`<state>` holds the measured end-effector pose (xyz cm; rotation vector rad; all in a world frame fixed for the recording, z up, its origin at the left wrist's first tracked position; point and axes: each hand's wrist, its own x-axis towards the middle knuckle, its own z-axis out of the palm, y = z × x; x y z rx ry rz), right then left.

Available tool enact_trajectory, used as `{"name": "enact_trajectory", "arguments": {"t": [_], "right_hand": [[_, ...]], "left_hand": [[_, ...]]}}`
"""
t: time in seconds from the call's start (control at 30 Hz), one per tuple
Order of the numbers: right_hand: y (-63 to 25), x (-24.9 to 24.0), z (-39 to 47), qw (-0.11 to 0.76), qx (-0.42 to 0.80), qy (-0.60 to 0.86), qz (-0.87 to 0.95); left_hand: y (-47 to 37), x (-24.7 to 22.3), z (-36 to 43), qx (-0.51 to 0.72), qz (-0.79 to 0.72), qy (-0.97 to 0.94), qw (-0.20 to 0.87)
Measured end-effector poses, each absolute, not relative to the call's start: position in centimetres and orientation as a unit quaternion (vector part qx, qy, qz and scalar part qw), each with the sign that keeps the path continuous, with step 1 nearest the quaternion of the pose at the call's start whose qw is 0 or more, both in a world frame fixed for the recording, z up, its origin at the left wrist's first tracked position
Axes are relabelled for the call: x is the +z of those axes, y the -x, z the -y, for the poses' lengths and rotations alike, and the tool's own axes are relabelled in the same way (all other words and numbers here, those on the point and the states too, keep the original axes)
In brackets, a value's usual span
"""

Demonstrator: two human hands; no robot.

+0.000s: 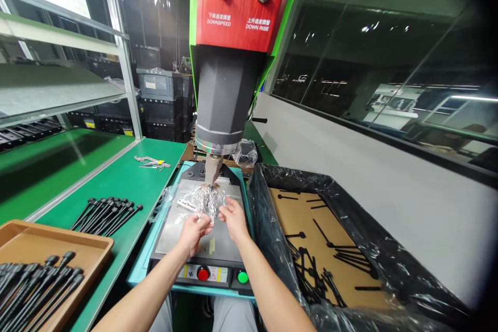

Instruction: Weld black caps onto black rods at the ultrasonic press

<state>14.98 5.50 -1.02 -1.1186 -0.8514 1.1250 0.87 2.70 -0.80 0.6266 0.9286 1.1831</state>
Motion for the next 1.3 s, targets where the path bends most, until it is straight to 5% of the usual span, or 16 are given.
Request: {"name": "enact_trajectory", "arguments": {"t": [1.07,1.3], "right_hand": [[-17.4,-12.1,7.0,0.58,0.439,0.592,0.346],[-18.0,-6.2,1.7,0.615,0.283,0.599,0.428]], "left_hand": [[6.2,-10.1,7.5,0.45,-0.526,-0.242,0.68],[7.6,-8.7,6.0,0.464,-0.521,-0.192,0.69]]}}
